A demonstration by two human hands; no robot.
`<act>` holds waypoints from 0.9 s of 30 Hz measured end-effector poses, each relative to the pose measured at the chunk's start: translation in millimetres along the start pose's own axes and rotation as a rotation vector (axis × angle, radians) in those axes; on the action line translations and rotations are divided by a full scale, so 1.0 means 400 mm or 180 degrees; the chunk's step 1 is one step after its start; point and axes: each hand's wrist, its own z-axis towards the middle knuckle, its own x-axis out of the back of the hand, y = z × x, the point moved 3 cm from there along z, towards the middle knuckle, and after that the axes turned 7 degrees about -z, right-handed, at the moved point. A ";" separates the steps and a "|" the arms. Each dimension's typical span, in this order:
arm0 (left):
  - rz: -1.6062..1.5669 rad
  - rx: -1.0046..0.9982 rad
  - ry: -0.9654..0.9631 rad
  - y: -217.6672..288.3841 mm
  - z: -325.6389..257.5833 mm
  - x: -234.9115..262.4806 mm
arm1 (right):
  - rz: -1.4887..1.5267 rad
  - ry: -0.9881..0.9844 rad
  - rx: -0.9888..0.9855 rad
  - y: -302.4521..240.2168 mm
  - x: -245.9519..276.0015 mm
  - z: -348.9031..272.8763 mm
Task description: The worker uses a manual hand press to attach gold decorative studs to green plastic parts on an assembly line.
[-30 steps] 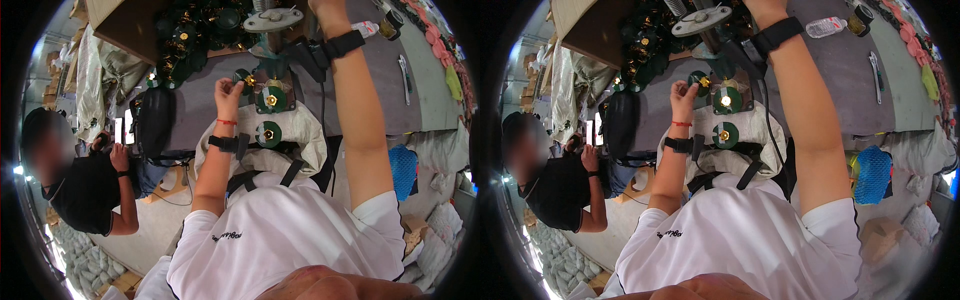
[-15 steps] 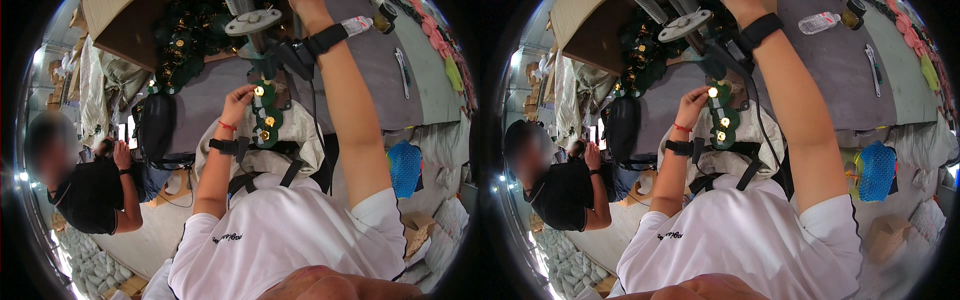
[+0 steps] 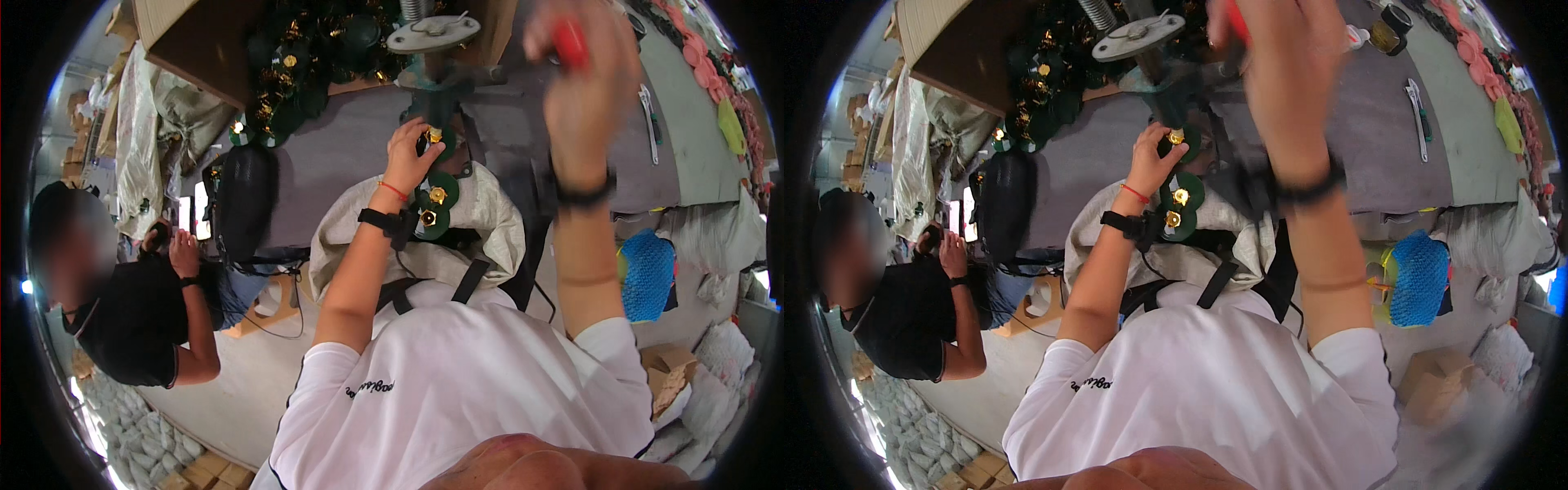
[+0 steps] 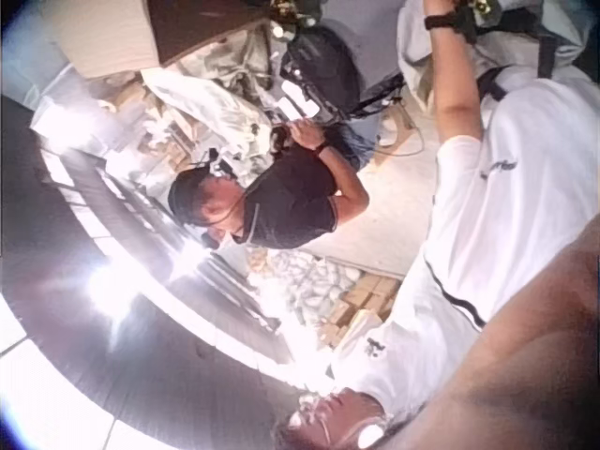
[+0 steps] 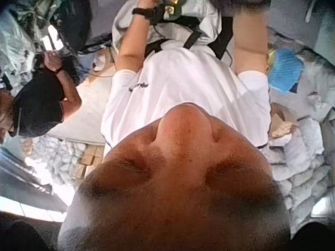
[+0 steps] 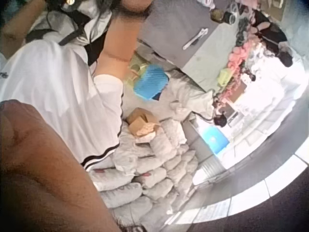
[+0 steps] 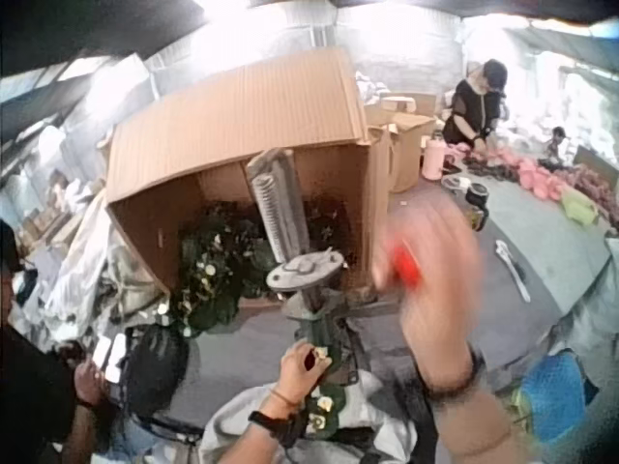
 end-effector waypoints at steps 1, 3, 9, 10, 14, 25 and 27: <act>-0.0055 0.0005 -0.0005 0.009 0.006 -0.007 | 0.1057 -0.0005 -0.0923 -0.051 0.046 -0.079; -0.0267 -0.0186 -0.0093 0.022 0.024 -0.012 | 0.1173 0.0342 -0.0751 -0.072 0.083 -0.293; -0.0235 0.0290 -0.0489 -0.006 0.021 -0.024 | -0.0238 -0.0521 -0.0631 -0.051 0.073 -0.575; -0.0153 0.0232 -0.0490 -0.012 0.028 -0.026 | -0.0120 -0.0283 -0.0564 -0.057 0.063 -0.541; 0.0303 -0.0409 -0.0302 0.006 0.034 -0.025 | 0.0732 0.0053 -0.0233 -0.056 0.106 -0.327; -0.0439 -0.0026 -0.0530 0.031 0.000 0.030 | 0.0628 0.0413 -0.1571 0.090 -0.092 -0.131; -0.0521 -0.0011 -0.0302 0.074 -0.048 0.070 | 0.1079 0.0250 -0.2092 0.036 -0.058 -0.294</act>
